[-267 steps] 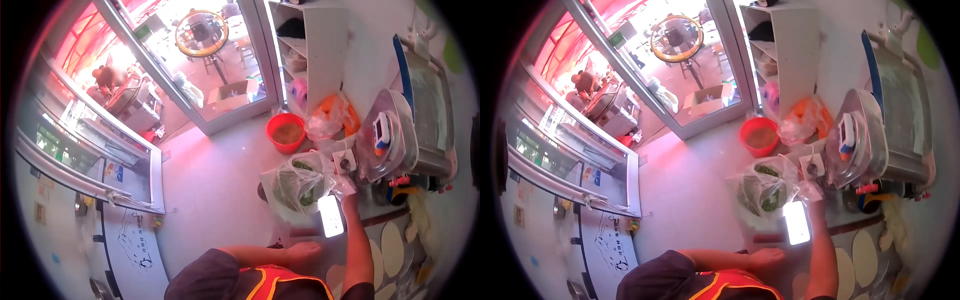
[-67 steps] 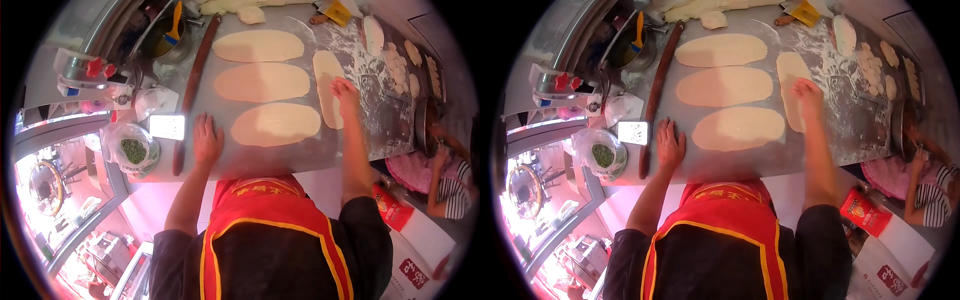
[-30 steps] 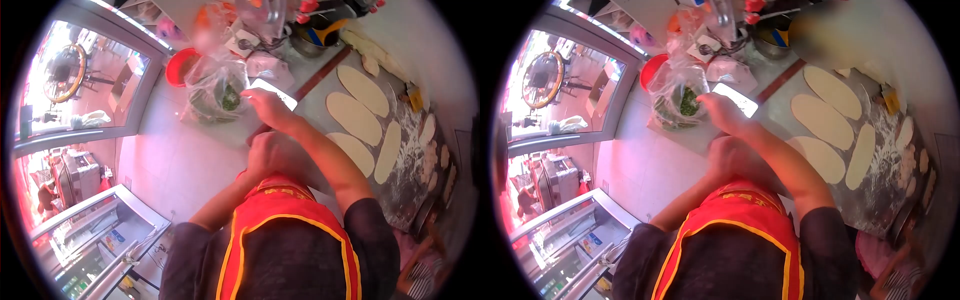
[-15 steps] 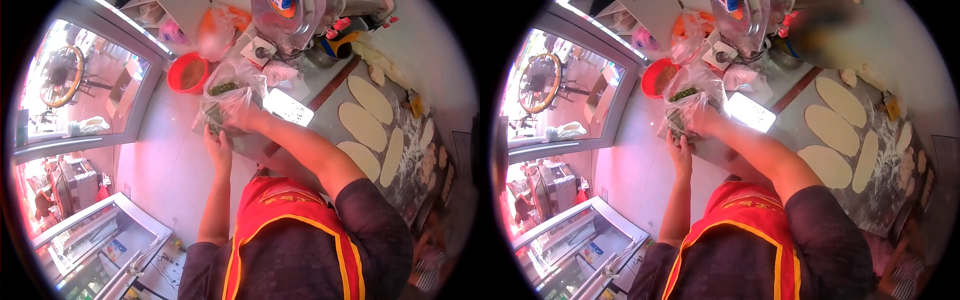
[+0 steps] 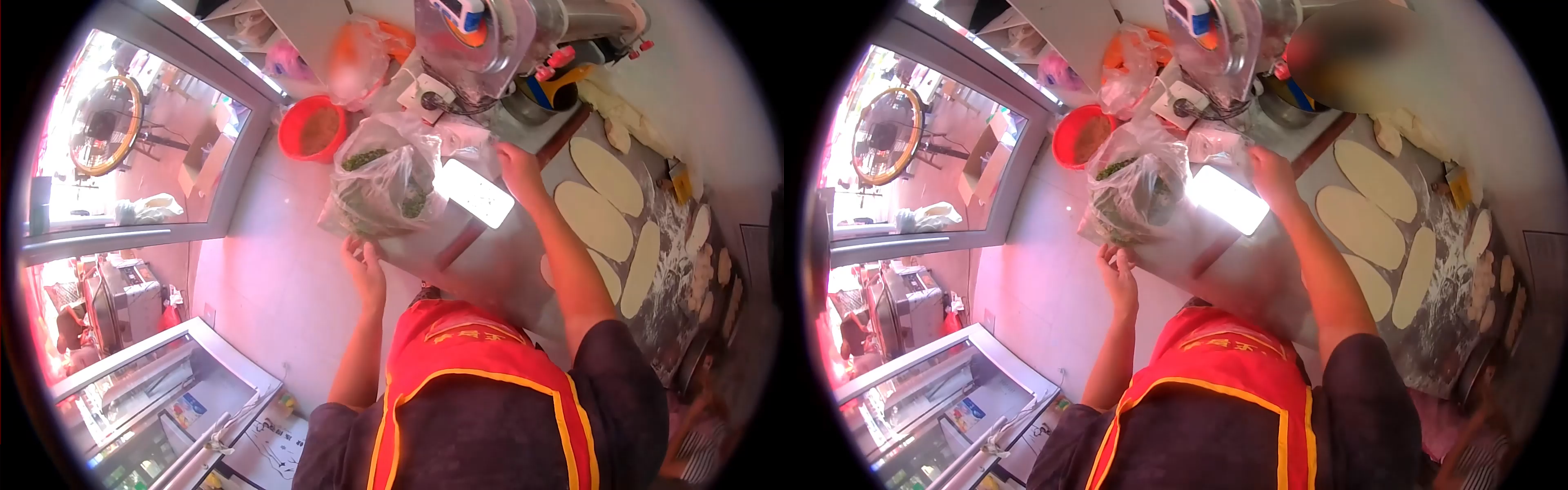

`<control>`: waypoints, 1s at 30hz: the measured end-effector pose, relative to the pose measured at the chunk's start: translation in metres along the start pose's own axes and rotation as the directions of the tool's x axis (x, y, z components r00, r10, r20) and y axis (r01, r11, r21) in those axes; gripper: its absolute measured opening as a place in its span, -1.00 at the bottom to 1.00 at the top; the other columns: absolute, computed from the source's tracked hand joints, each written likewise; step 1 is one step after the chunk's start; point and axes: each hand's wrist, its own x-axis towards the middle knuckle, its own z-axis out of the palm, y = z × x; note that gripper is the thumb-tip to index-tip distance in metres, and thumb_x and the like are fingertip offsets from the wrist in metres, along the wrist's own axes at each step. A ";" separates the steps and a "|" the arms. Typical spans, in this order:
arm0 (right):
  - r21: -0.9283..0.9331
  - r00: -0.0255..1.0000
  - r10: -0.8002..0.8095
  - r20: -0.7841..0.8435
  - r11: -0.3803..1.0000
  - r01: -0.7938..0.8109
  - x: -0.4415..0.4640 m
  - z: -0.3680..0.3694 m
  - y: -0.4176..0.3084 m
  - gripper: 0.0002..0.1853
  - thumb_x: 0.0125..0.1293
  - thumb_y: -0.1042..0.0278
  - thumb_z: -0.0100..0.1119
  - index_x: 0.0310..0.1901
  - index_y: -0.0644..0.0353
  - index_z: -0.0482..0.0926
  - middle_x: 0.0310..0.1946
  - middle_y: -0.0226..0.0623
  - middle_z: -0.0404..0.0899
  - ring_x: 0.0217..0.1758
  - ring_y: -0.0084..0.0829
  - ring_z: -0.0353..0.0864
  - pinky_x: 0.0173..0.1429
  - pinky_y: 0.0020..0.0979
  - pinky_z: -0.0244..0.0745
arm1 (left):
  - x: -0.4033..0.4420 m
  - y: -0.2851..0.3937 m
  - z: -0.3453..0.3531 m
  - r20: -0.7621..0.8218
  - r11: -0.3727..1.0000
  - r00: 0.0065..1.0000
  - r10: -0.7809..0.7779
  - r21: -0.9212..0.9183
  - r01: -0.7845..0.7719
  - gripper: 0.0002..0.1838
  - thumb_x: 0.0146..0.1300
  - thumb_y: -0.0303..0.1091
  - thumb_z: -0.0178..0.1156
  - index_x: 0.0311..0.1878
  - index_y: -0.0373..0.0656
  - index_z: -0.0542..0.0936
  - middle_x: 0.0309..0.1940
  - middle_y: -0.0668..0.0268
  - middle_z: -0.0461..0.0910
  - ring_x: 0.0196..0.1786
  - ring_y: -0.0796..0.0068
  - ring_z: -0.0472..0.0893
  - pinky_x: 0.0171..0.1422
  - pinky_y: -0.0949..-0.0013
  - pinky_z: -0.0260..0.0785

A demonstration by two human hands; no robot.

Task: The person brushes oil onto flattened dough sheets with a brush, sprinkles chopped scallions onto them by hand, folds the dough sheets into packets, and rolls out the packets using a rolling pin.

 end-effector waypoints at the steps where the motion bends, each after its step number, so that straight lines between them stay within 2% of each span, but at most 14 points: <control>1: 0.051 0.999 -0.055 0.001 0.997 0.055 0.002 0.008 0.005 -0.83 0.32 0.47 0.06 -0.12 0.24 0.61 -0.25 0.00 0.64 -0.21 0.01 0.63 -0.15 -0.19 0.51 | -0.001 0.006 0.001 -0.019 1.000 1.000 -0.016 -0.005 0.016 -0.43 0.44 -0.31 0.07 0.40 -0.33 0.17 0.17 0.07 0.38 -0.01 0.34 0.52 0.04 0.36 0.44; 6: -0.123 0.946 -0.299 0.121 0.942 0.313 -0.027 0.007 -0.089 -0.84 0.20 0.50 0.02 -0.25 0.21 0.61 -0.37 0.00 0.61 -0.24 -0.01 0.62 -0.19 -0.08 0.52 | 0.014 0.028 0.003 -0.005 0.998 0.999 0.044 0.036 -0.044 -0.43 0.37 -0.36 0.12 0.38 -0.32 0.23 0.12 0.05 0.42 0.00 0.34 0.53 0.06 0.34 0.43; 7: 0.041 0.912 -0.352 0.209 0.935 0.351 -0.033 0.017 -0.100 -0.81 0.23 0.49 0.00 -0.19 0.27 0.60 -0.27 0.03 0.61 -0.16 0.02 0.61 -0.11 -0.07 0.51 | 0.016 0.041 0.005 0.021 0.992 0.993 0.116 0.050 -0.117 -0.42 0.34 -0.38 0.14 0.37 -0.31 0.25 0.11 0.02 0.43 0.01 0.30 0.53 0.08 0.30 0.43; 9: 0.291 0.817 -0.479 0.321 0.871 0.396 -0.035 0.053 -0.107 -0.76 0.28 0.47 -0.03 -0.11 0.37 0.58 -0.09 0.06 0.60 0.00 0.09 0.56 0.08 -0.07 0.47 | 0.033 -0.011 0.010 -0.092 0.891 0.932 0.350 0.339 -0.301 -0.41 0.29 -0.42 0.15 0.37 -0.30 0.28 0.10 -0.08 0.44 0.07 0.11 0.51 0.17 0.19 0.39; 10: 0.277 0.732 -0.609 0.305 0.793 0.543 -0.026 0.089 -0.092 -0.72 0.28 0.47 -0.03 -0.03 0.36 0.54 -0.07 0.08 0.58 0.06 0.07 0.54 0.12 -0.08 0.46 | 0.024 0.007 0.013 -0.128 0.964 0.975 0.181 0.221 -0.150 -0.40 0.32 -0.39 0.14 0.39 -0.31 0.25 0.13 -0.15 0.41 0.15 -0.06 0.47 0.27 0.12 0.32; 12: 0.195 0.704 -0.572 0.420 0.815 0.546 -0.005 0.133 -0.095 -0.67 0.29 0.40 0.03 0.07 0.31 0.48 0.00 0.05 0.54 0.07 0.07 0.53 0.14 -0.07 0.46 | 0.022 -0.004 0.018 -0.194 0.952 0.952 0.237 0.243 -0.188 -0.39 0.32 -0.34 0.14 0.38 -0.38 0.24 0.21 -0.17 0.38 0.23 0.01 0.43 0.33 0.22 0.28; 13: -0.022 0.571 -0.504 0.647 0.737 0.676 0.000 0.158 -0.073 -0.55 0.28 0.30 0.09 0.17 0.32 0.44 0.04 0.07 0.50 0.18 0.07 0.45 0.32 -0.07 0.33 | 0.019 0.001 0.017 -0.201 0.949 0.952 0.232 0.261 -0.176 -0.40 0.33 -0.35 0.13 0.38 -0.37 0.24 0.20 -0.16 0.39 0.22 -0.01 0.44 0.32 0.22 0.29; 15: 0.183 0.656 -0.543 0.524 0.824 0.536 -0.004 0.140 -0.118 -0.36 0.27 0.06 0.19 0.29 0.27 0.35 0.17 0.10 0.44 0.30 0.10 0.36 0.42 -0.08 0.21 | 0.018 0.001 0.019 -0.196 0.956 0.958 0.211 0.247 -0.160 -0.42 0.34 -0.37 0.12 0.37 -0.35 0.25 0.16 -0.14 0.41 0.21 -0.01 0.45 0.30 0.22 0.30; 17: 0.065 0.652 -0.451 0.610 0.848 0.526 -0.011 0.140 -0.138 -0.22 0.22 -0.12 0.22 0.35 0.23 0.30 0.25 0.12 0.38 0.37 0.12 0.28 0.48 -0.09 0.12 | 0.023 -0.011 0.024 -0.173 0.972 0.969 0.175 0.184 -0.143 -0.43 0.34 -0.39 0.11 0.37 -0.34 0.26 0.13 -0.12 0.42 0.19 0.00 0.46 0.28 0.23 0.31; 18: 0.023 0.665 -0.514 0.541 0.800 0.600 -0.020 0.148 -0.132 -0.22 0.22 -0.16 0.20 0.33 0.23 0.32 0.22 0.11 0.40 0.36 0.09 0.30 0.45 -0.08 0.15 | 0.024 -0.019 0.025 -0.157 0.976 0.974 0.165 0.169 -0.139 -0.44 0.33 -0.40 0.11 0.37 -0.32 0.26 0.13 -0.10 0.42 0.18 -0.01 0.46 0.28 0.21 0.31; 22: 0.000 0.739 -0.442 0.508 0.858 0.513 -0.029 0.150 -0.144 -0.33 0.28 -0.06 0.13 0.28 0.29 0.37 0.21 0.07 0.42 0.32 0.04 0.35 0.40 -0.05 0.20 | 0.028 -0.029 0.033 -0.153 0.980 0.969 0.196 0.075 -0.187 -0.44 0.29 -0.45 0.11 0.36 -0.28 0.28 0.12 -0.07 0.42 0.17 -0.04 0.46 0.29 0.17 0.30; 26: -0.196 0.589 -0.571 0.572 0.602 0.774 -0.025 0.137 -0.153 -0.48 0.35 0.30 -0.02 0.32 0.26 0.35 0.28 -0.06 0.40 0.33 -0.10 0.39 0.38 -0.12 0.27 | 0.026 -0.014 0.034 -0.183 0.979 0.963 0.197 0.087 -0.184 -0.42 0.28 -0.43 0.13 0.37 -0.26 0.26 0.16 -0.09 0.41 0.24 -0.06 0.43 0.32 0.17 0.28; 29: -0.071 0.544 -0.742 0.392 0.565 0.822 -0.010 0.174 -0.082 -0.52 0.33 0.36 -0.02 0.30 0.19 0.40 0.26 -0.13 0.42 0.32 -0.09 0.39 0.41 -0.11 0.24 | 0.023 -0.011 0.033 -0.192 0.981 0.965 0.181 0.099 -0.164 -0.41 0.29 -0.40 0.15 0.36 -0.26 0.26 0.17 -0.10 0.40 0.25 -0.07 0.42 0.32 0.16 0.29; 30: 0.039 0.603 -0.692 0.396 0.669 0.742 -0.006 0.161 -0.086 -0.55 0.36 0.36 -0.03 0.28 0.14 0.42 0.24 -0.19 0.44 0.32 -0.15 0.39 0.43 -0.14 0.22 | 0.022 -0.009 0.032 -0.190 0.981 0.965 0.180 0.101 -0.163 -0.41 0.29 -0.38 0.16 0.36 -0.25 0.26 0.18 -0.09 0.40 0.25 -0.07 0.42 0.32 0.15 0.29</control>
